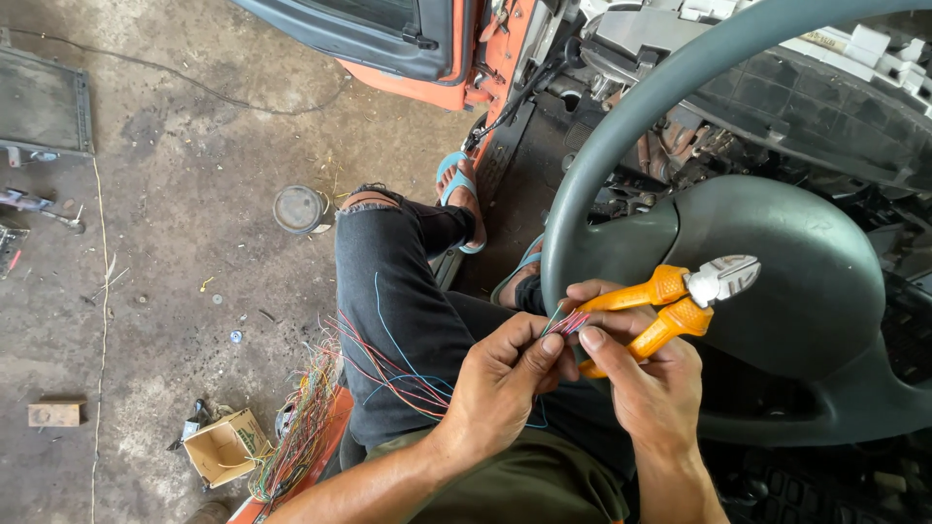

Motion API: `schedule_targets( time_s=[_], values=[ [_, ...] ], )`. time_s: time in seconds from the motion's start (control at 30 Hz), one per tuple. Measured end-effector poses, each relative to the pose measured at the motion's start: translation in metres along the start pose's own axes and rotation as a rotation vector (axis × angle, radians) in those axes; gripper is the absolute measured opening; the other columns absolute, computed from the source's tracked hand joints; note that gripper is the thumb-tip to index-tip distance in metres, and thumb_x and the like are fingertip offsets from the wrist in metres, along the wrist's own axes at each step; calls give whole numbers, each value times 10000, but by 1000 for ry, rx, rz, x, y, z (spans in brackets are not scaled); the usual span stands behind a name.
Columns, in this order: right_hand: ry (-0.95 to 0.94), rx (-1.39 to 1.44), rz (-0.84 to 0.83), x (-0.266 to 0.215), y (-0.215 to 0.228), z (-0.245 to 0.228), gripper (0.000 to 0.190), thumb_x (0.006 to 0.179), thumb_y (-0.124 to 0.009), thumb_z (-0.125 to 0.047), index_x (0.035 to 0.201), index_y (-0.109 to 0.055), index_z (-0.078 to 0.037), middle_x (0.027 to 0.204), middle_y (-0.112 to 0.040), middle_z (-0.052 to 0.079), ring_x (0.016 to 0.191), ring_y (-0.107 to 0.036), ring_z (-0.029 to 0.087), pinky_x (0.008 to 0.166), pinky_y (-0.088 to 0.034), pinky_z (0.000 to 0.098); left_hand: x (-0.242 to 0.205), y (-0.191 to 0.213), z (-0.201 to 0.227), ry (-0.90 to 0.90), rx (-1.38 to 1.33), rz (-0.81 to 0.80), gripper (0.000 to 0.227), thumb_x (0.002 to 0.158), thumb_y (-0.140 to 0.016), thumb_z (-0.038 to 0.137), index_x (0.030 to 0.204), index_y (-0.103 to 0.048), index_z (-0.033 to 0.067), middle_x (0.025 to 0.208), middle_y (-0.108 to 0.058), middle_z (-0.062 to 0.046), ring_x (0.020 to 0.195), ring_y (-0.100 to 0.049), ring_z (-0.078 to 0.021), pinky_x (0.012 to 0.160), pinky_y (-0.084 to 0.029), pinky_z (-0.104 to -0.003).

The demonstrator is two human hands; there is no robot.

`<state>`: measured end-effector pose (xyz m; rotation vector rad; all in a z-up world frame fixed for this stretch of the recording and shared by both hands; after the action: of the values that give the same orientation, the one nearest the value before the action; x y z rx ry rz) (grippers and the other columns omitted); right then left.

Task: The person pulls a red wire through the dashboard of a vehicle and uses pliers to cut and strip the ends. They then twist the exposed ends of the red, blue, and green wires together by hand.

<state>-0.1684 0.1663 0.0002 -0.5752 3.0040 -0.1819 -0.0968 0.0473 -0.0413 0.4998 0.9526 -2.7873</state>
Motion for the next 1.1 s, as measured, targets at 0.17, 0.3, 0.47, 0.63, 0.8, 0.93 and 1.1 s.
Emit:
schedule_targets(
  time_s=[0.17, 0.3, 0.47, 0.63, 0.8, 0.93, 1.1],
  values=[
    [25, -45, 13, 1, 0, -3, 91, 943, -669, 45, 1029, -699, 55, 1292, -645, 212, 1131, -685, 259, 964, -598, 372, -1, -5, 4, 56, 114, -51, 241, 1084, -561, 194, 1175, -658, -8, 864, -646, -18, 748, -509, -49, 661, -430, -206],
    [132, -188, -27, -1, -3, -17, 71, 937, -702, 44, 1007, -710, 48, 1256, -666, 198, 1112, -705, 235, 954, -620, 356, 1, -4, 15, 74, 284, -85, 230, 1059, -576, 195, 1178, -686, 33, 858, -651, 2, 760, -546, -52, 694, -484, -219],
    [94, -287, -47, -6, -5, -19, 94, 910, -703, 49, 1002, -722, 51, 1222, -686, 169, 1027, -708, 186, 847, -631, 303, -1, -15, 67, -407, 821, -243, 133, 965, -731, 127, 1040, -740, 18, 855, -657, -66, 824, -619, -162, 728, -498, -300],
    [74, -253, 40, -8, -11, -19, 154, 901, -690, 50, 1055, -701, 58, 1240, -665, 159, 971, -703, 177, 847, -603, 297, 7, -8, 55, -77, 635, -222, 140, 989, -683, 123, 1049, -748, 14, 846, -668, -60, 733, -626, -108, 628, -502, -263],
    [132, -168, 47, -8, -6, -7, 98, 958, -696, 25, 1033, -718, 83, 1272, -665, 170, 1073, -692, 200, 896, -611, 325, 5, 3, 25, 119, 371, -158, 162, 1012, -635, 116, 1095, -726, 11, 798, -662, -30, 642, -590, -56, 572, -494, -222],
    [-15, 118, 82, -2, 1, 8, 139, 965, -681, -34, 1032, -698, 86, 1299, -642, 186, 1081, -665, 205, 879, -577, 335, 10, 0, 29, 65, 153, -125, 134, 1013, -634, 91, 1104, -648, -7, 824, -676, -43, 651, -606, -83, 580, -502, -241],
    [-24, 127, 126, 0, 6, 10, 286, 965, -687, -47, 1240, -668, 26, 1163, -660, 212, 1043, -648, 182, 943, -538, 312, 14, -4, 27, 62, 122, -119, 119, 997, -623, 105, 1059, -654, 8, 818, -681, -37, 639, -611, -90, 573, -501, -240]
  ],
)
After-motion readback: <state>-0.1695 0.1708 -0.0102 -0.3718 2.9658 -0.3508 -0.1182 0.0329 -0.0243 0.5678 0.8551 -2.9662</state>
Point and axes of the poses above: each hand's wrist, its own x-axis towards the middle knuckle, its own y-axis out of the back of the hand, z = x × y, the point moved 8 cm from there along x, towards the middle knuckle
